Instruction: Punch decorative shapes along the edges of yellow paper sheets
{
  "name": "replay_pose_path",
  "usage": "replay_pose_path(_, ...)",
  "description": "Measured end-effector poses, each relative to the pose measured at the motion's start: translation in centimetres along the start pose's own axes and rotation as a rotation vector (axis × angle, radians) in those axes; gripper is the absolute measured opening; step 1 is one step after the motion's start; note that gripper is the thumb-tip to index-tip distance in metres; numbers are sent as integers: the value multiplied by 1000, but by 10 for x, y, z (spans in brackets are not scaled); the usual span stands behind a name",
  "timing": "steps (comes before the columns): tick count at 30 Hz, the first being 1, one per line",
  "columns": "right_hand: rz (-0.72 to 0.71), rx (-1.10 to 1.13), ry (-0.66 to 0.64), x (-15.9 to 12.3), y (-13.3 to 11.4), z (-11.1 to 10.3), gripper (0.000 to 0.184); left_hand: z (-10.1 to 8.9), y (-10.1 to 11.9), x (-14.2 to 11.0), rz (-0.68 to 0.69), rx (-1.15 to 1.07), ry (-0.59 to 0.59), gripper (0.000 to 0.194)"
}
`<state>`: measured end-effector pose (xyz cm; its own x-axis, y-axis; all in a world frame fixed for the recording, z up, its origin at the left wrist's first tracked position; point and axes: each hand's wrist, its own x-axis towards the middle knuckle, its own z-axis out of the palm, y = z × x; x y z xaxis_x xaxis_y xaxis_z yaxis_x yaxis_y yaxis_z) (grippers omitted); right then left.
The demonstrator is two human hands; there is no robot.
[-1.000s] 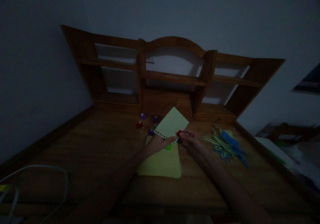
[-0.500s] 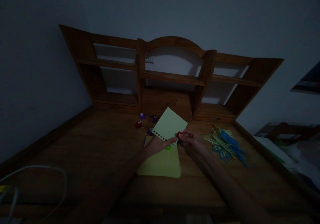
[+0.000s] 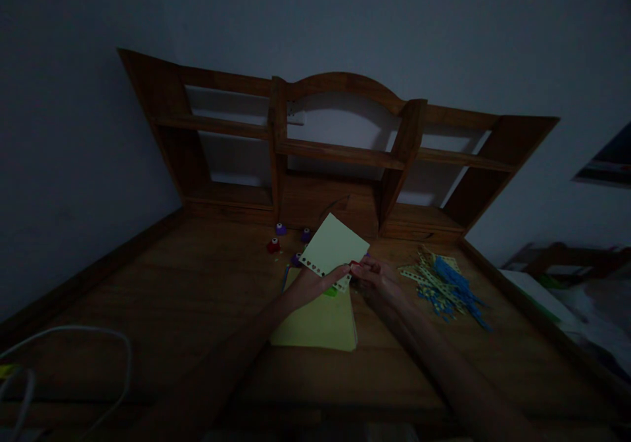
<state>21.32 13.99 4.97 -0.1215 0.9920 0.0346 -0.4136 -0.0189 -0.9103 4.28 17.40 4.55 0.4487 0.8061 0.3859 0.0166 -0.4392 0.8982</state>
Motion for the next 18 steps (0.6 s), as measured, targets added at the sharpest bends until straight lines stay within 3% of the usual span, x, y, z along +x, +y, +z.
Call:
replay_pose_path(7, -68, 4, 63, 3, 2, -3, 29, -4, 9, 0, 20, 40, 78, 50)
replay_pose_path(12, -139, 5, 5, 4, 2, -3, 26, -2, 13, -2, -69, 32, 0, 41)
replay_pose_path(15, -160, 25, -14, 2, 2, 3, 35, 7, 13, -2, -3, 44, -3, 44)
replay_pose_path(18, -138, 19, -40, -1, 1, 10, 39, 18, 13, -3, 56, 36, 67, 51)
